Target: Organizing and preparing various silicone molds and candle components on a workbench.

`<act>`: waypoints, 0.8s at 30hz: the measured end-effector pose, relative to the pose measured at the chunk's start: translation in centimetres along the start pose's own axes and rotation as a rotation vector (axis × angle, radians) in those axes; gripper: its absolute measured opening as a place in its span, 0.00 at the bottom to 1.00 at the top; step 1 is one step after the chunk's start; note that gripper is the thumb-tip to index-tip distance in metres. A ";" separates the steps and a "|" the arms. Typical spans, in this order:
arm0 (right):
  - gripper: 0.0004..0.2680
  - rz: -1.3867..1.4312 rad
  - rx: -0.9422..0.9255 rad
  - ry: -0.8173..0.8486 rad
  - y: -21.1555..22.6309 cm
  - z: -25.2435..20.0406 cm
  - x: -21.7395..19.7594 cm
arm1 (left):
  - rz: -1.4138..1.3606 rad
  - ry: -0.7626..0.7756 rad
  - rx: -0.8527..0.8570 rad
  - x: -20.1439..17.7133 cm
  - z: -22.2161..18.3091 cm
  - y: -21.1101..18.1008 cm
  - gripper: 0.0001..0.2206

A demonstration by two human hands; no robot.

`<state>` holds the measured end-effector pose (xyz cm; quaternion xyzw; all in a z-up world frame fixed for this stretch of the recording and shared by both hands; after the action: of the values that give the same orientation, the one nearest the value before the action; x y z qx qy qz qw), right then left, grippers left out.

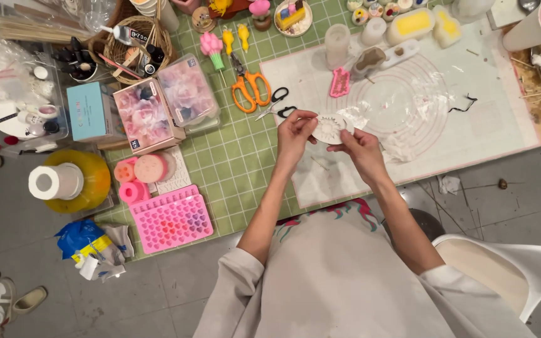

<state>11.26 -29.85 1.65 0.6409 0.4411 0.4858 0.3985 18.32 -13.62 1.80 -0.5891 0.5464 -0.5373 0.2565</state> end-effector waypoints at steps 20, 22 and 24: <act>0.14 -0.487 -0.230 -0.248 4.2 -3.7 -4.1 | 0.965 0.019 0.010 5.3 -6.4 -5.3 0.24; 0.16 -0.629 -0.131 -0.342 4.9 -4.3 -4.2 | 0.707 -0.200 -0.669 -0.8 -4.8 3.2 0.23; 0.11 -0.821 -0.138 -0.368 5.7 -5.3 -2.6 | 0.282 -0.093 0.191 -2.2 -1.1 9.4 0.23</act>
<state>6.75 -33.53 7.40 0.4603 0.5471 0.1938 0.6717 14.22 -13.86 -7.04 -0.5039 0.5576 -0.5176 0.4090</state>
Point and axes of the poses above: each hand's wrist, its own z-axis towards the middle knuckle, its own x-axis out of the palm, y = z × x, the point moved 10 cm from there along z, towards the middle knuckle, and after that the axes turned 6 degrees about -x, right-handed, at the moved point
